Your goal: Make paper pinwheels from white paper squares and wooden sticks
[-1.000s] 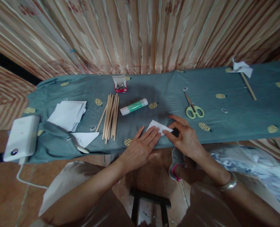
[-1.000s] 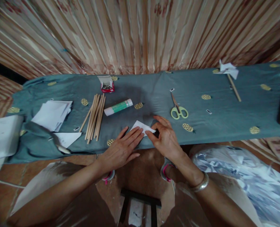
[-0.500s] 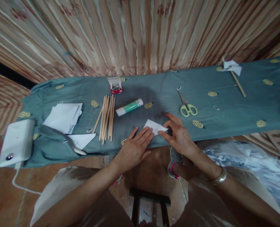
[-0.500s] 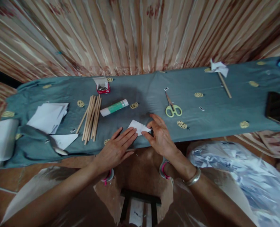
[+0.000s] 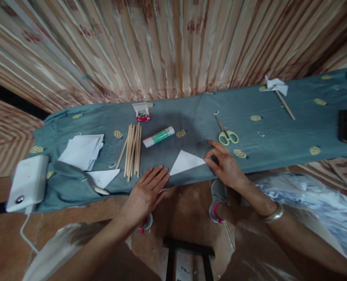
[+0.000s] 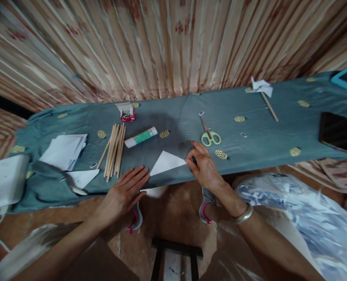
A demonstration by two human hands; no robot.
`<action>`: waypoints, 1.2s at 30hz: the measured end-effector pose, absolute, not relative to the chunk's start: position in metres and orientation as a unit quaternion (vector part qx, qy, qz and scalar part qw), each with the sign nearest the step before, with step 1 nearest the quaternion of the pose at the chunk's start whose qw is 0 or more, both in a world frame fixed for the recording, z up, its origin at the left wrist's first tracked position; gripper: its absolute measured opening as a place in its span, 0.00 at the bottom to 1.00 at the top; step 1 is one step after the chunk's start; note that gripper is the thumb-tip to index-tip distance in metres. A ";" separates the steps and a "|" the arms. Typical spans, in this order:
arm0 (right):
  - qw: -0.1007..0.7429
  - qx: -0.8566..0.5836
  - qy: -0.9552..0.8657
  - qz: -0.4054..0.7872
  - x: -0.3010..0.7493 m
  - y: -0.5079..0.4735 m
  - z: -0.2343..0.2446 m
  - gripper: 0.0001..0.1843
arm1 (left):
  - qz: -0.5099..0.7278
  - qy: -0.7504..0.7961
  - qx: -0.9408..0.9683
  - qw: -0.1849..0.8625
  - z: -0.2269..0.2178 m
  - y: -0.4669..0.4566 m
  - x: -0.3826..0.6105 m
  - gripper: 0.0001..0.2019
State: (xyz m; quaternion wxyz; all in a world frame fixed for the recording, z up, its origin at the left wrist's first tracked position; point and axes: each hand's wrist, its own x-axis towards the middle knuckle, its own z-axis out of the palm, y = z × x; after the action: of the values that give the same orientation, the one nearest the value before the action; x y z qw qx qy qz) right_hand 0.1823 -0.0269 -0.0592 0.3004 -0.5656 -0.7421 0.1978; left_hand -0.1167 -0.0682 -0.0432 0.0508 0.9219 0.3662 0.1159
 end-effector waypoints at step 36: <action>0.259 -0.683 -0.683 0.024 0.212 0.008 -0.025 0.19 | 0.444 0.524 0.379 0.620 -0.014 -0.023 -0.052 0.21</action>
State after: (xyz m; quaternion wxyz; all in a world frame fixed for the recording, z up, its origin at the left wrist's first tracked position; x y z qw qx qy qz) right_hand 0.2119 0.0076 -0.0250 0.2585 -0.6829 -0.6828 0.0237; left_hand -0.0518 -0.0227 -0.0135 0.6202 0.3793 0.5240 0.4437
